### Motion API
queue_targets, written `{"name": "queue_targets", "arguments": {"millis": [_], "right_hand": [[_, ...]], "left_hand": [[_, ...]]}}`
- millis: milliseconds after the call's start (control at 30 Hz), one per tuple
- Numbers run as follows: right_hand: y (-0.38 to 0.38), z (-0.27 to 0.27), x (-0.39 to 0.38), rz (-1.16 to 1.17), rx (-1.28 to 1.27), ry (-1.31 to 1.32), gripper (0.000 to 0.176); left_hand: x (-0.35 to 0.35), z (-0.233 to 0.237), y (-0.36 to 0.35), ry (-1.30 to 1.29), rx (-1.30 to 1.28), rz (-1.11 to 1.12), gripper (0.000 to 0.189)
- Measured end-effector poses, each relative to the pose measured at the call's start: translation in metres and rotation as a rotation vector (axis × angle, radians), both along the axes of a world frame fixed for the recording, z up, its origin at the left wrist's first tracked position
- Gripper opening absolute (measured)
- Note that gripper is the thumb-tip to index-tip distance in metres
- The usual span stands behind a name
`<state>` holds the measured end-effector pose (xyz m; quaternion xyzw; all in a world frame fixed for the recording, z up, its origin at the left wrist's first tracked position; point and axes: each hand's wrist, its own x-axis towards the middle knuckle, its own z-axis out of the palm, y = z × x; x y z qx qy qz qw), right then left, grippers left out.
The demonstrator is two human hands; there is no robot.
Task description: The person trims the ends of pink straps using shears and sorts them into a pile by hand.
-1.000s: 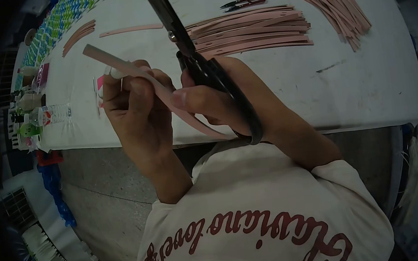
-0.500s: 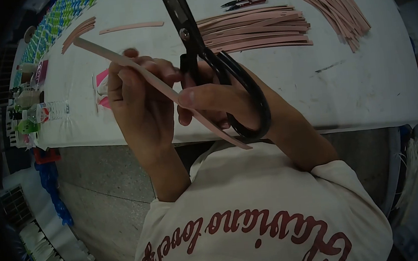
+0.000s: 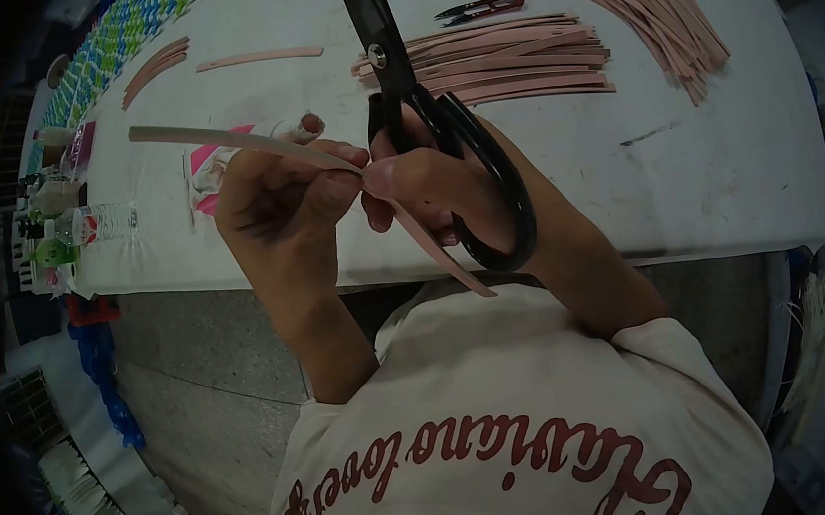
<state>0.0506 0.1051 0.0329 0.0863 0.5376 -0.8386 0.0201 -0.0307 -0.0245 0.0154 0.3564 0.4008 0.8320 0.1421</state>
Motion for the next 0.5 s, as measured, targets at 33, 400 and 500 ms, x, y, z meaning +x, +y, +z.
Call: {"name": "queue_targets", "arguments": {"millis": [33, 400, 500], "right_hand": [[0.001, 0.002, 0.001, 0.0, 0.0, 0.0, 0.029], [0.0, 0.007, 0.001, -0.027, 0.015, -0.059, 0.029], [-0.005, -0.003, 0.0, -0.078, 0.071, 0.003, 0.027]], "left_hand": [[-0.001, 0.0, 0.0, 0.0, 0.0, 0.0, 0.036], [-0.003, -0.001, -0.001, 0.15, -0.097, 0.064, 0.041], [-0.002, 0.004, 0.0, -0.063, -0.072, 0.136, 0.041]]}}
